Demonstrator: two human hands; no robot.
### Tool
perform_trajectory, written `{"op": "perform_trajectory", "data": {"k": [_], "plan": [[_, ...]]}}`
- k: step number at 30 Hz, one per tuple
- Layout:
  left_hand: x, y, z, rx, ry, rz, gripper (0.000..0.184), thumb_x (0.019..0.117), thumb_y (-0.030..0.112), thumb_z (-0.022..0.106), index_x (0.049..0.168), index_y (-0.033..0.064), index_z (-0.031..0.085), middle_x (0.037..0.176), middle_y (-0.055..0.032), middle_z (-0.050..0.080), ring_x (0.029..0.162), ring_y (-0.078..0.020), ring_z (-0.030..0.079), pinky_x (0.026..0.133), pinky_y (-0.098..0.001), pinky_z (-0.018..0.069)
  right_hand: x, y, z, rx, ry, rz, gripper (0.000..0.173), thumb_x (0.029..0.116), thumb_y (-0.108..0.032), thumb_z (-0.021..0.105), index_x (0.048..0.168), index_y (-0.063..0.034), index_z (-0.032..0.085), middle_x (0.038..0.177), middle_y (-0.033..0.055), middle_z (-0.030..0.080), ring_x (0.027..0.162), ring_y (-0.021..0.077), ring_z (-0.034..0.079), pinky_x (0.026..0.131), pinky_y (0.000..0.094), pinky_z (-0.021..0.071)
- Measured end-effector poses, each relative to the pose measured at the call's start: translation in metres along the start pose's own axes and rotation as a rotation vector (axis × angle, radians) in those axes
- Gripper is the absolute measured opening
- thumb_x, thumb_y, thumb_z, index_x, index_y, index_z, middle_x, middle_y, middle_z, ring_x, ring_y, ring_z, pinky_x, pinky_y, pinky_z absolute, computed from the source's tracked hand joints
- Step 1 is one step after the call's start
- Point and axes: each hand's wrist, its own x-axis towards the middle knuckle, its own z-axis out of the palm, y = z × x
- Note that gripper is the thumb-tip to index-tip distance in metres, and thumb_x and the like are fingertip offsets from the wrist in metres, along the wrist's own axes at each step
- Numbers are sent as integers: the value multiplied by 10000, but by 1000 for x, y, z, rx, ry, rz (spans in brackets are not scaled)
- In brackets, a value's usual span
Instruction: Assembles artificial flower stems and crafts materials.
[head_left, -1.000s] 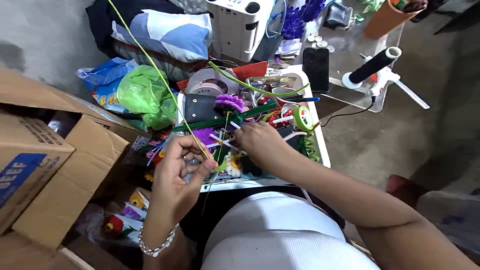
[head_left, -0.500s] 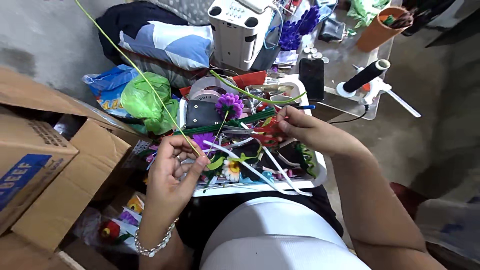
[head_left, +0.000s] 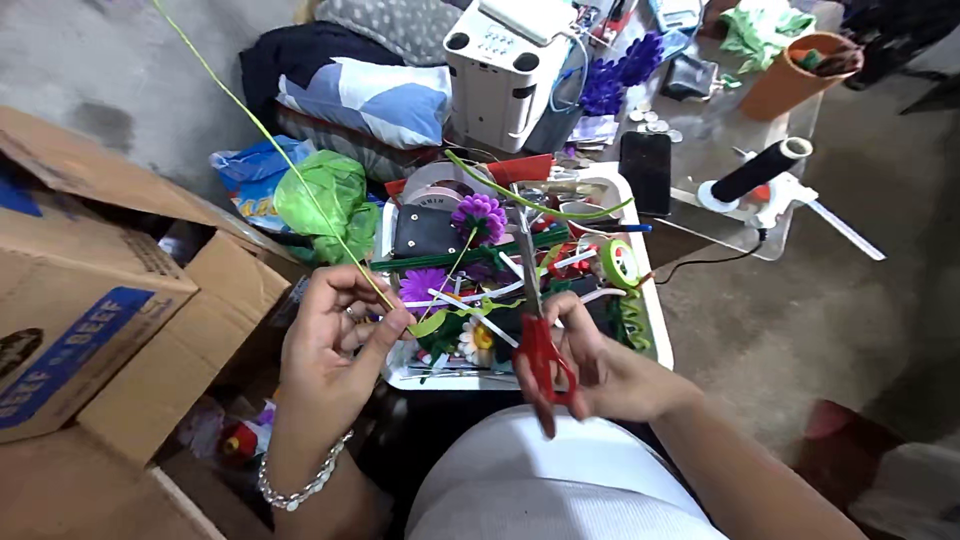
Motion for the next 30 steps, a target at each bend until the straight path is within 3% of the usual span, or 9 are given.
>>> {"op": "perform_trajectory", "data": {"k": [2, 3, 6, 9, 16, 19, 23, 27, 30], "plan": [[-1, 5, -4, 1, 11, 8, 288, 976, 169, 692, 1216, 202, 537, 1043, 87, 664, 873, -60, 698, 767, -215, 621, 1, 6, 10, 50, -85, -28, 589, 1040, -416, 573, 1544, -298, 293, 1282, 30, 640, 1126, 231, 690, 928, 418, 621], [-2, 6, -5, 2, 16, 14, 293, 975, 165, 693, 1221, 201, 537, 1047, 86, 662, 878, -61, 697, 770, -217, 622, 2, 8, 13, 90, -110, -20, 556, 1065, -472, 485, 1567, -283, 336, 1290, 38, 639, 1168, 236, 667, 989, 432, 591], [-3, 9, -5, 16, 35, 26, 297, 972, 163, 696, 1219, 196, 535, 1049, 82, 657, 884, -63, 698, 777, -223, 627, 4, 13, 20, 385, -123, 75, 572, 1043, -562, 445, 1478, -208, 561, 1364, 68, 658, 1276, 241, 623, 1098, 404, 502], [-3, 9, -4, 21, 39, 29, 293, 977, 161, 693, 1220, 191, 532, 1049, 73, 656, 883, -68, 695, 785, -231, 624, 2, 23, 26, 365, -22, 84, 392, 1040, -297, 557, 1411, -172, 574, 1276, 53, 663, 1198, 219, 644, 1046, 414, 523], [-1, 5, 0, 33, 50, 14, 284, 967, 140, 694, 1198, 164, 530, 1033, 60, 663, 878, -80, 702, 777, -238, 630, -5, 39, 33, 352, -27, 185, 559, 1006, -72, 606, 1540, -101, 441, 1362, 104, 591, 1252, 285, 617, 1081, 472, 513], [-1, 5, 3, 24, 62, 26, 284, 961, 141, 701, 1190, 163, 534, 1029, 56, 662, 881, -85, 701, 780, -244, 630, -4, 43, 32, 249, -73, 222, 578, 965, -153, 675, 1489, -93, 440, 1285, 110, 601, 1148, 272, 661, 976, 442, 576], [0, 5, 6, 33, 69, 39, 294, 957, 137, 704, 1196, 161, 535, 1035, 58, 660, 895, -81, 696, 790, -240, 626, 3, 52, 35, 49, -83, 184, 499, 1007, -345, 635, 1399, -73, 488, 1144, 33, 644, 923, 77, 649, 796, 242, 562], [0, 4, 9, 39, 69, 37, 292, 960, 162, 707, 1199, 170, 538, 1035, 71, 661, 899, -69, 693, 797, -232, 621, 15, 48, 34, -32, -16, 137, 496, 1028, -367, 591, 1393, -43, 502, 1033, -4, 642, 831, 10, 601, 716, 176, 510], [0, 3, 11, 29, 59, 25, 286, 969, 166, 700, 1197, 164, 527, 1024, 76, 665, 895, -67, 697, 798, -236, 621, 18, 46, 33, -62, 29, 115, 419, 1027, -240, 595, 1380, -31, 505, 1033, -4, 647, 842, 9, 611, 730, 176, 519]]}}
